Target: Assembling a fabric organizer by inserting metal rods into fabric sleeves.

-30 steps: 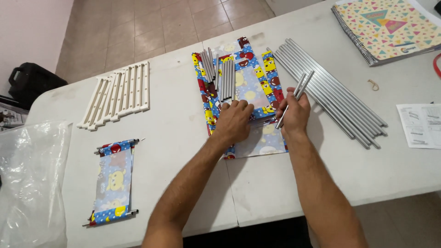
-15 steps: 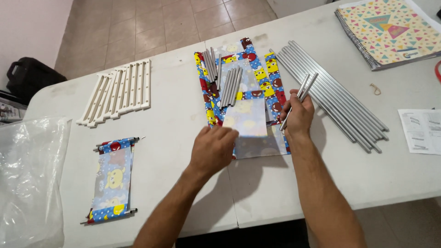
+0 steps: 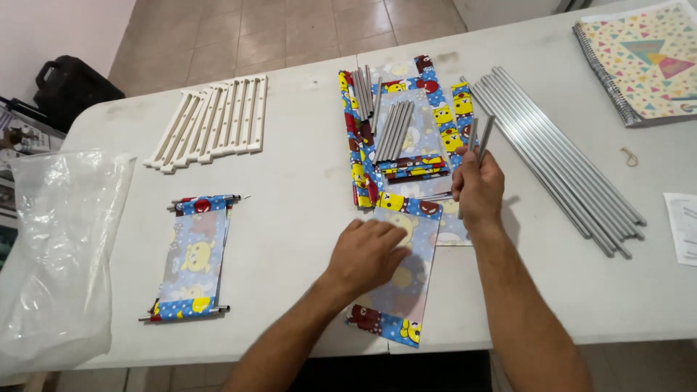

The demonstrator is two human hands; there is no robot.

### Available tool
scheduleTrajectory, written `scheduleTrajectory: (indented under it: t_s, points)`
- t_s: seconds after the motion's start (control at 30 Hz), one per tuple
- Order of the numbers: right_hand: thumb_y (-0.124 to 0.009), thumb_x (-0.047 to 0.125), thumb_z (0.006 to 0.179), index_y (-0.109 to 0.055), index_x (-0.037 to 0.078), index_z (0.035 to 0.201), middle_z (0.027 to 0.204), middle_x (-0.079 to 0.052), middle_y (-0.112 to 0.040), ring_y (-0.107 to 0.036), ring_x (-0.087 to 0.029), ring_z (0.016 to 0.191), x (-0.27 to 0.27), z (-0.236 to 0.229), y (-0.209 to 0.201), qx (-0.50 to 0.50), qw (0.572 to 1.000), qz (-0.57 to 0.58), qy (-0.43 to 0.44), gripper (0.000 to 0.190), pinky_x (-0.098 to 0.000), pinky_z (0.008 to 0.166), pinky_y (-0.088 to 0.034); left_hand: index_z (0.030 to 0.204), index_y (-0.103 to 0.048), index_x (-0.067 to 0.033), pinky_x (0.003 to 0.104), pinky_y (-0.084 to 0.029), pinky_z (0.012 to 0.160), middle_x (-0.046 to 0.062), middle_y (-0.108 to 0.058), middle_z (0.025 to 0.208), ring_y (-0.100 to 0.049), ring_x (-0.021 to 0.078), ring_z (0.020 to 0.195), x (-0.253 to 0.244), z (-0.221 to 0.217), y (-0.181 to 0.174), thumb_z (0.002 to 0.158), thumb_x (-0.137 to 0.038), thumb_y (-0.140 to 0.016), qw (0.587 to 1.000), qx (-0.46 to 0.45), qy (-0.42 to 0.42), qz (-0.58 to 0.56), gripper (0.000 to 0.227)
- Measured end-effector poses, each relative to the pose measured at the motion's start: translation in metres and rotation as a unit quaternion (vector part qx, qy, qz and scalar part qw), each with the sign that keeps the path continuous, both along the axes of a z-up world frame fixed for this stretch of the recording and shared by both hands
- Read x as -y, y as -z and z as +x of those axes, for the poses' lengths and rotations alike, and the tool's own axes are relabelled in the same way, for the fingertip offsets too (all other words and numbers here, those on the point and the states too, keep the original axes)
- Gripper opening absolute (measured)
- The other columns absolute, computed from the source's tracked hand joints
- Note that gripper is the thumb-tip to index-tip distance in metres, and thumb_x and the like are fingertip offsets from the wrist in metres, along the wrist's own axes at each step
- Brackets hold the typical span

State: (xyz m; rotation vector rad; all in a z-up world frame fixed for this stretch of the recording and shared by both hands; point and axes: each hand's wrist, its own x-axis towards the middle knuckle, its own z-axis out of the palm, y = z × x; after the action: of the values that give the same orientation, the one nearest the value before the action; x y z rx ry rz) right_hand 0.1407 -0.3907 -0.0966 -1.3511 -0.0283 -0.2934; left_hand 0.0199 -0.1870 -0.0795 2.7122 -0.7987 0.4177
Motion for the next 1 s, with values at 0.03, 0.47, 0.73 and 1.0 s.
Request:
scheduleTrajectory:
  t_s: [0.03,0.47,0.73,1.0]
  points:
    - [-0.045,0.016,0.111,-0.062,0.004,0.114,0.056,-0.006,-0.046,-0.048,-0.015,0.038,-0.001,0.003,0.0,0.004,1.0,-0.003,-0.001,0.021,-0.0235,0.039,-0.04,0.112,-0.068,-0.017,0.044,-0.052,0.08,0.009,-0.073,0.1,-0.073,0.0298,0.096,0.007,0.021,0.004,0.096,-0.036,-0.065,1.0,0.004,-0.001,-0.003,0.025]
    - [-0.048,0.013,0.107,-0.052,0.0,0.118,0.067,-0.01,-0.061,-0.056,-0.016,0.047,-0.006,-0.017,-0.015,0.102,0.981,-0.141,-0.082,0.018,-0.0276,0.049,-0.047,0.122,-0.066,-0.0152,0.05,-0.036,0.108,0.014,-0.065,0.122,-0.057,0.0315,0.124,0.016,0.067,0.022,0.094,-0.01,-0.066,0.992,-0.09,-0.034,0.08,0.028]
    - [-0.051,0.012,0.11,-0.055,-0.001,0.12,0.078,-0.013,-0.068,-0.061,-0.017,0.055,-0.01,-0.023,-0.009,0.128,0.969,-0.191,-0.095,0.017,-0.0306,0.057,-0.052,0.135,-0.059,-0.0192,0.067,-0.012,0.122,0.015,-0.066,0.13,-0.054,0.0363,0.136,0.02,0.063,-0.009,0.079,-0.004,-0.083,0.98,-0.19,-0.047,0.025,0.063]
    - [-0.052,0.016,0.113,-0.057,0.0,0.122,0.077,-0.012,-0.069,-0.061,-0.017,0.056,-0.005,-0.022,-0.011,0.139,0.971,-0.192,-0.04,0.019,-0.0296,0.056,-0.051,0.116,-0.066,-0.0169,0.054,-0.041,0.099,0.01,-0.056,0.111,-0.058,0.0319,0.112,0.036,0.077,-0.007,0.069,-0.016,-0.072,0.985,-0.149,-0.061,0.06,0.048]
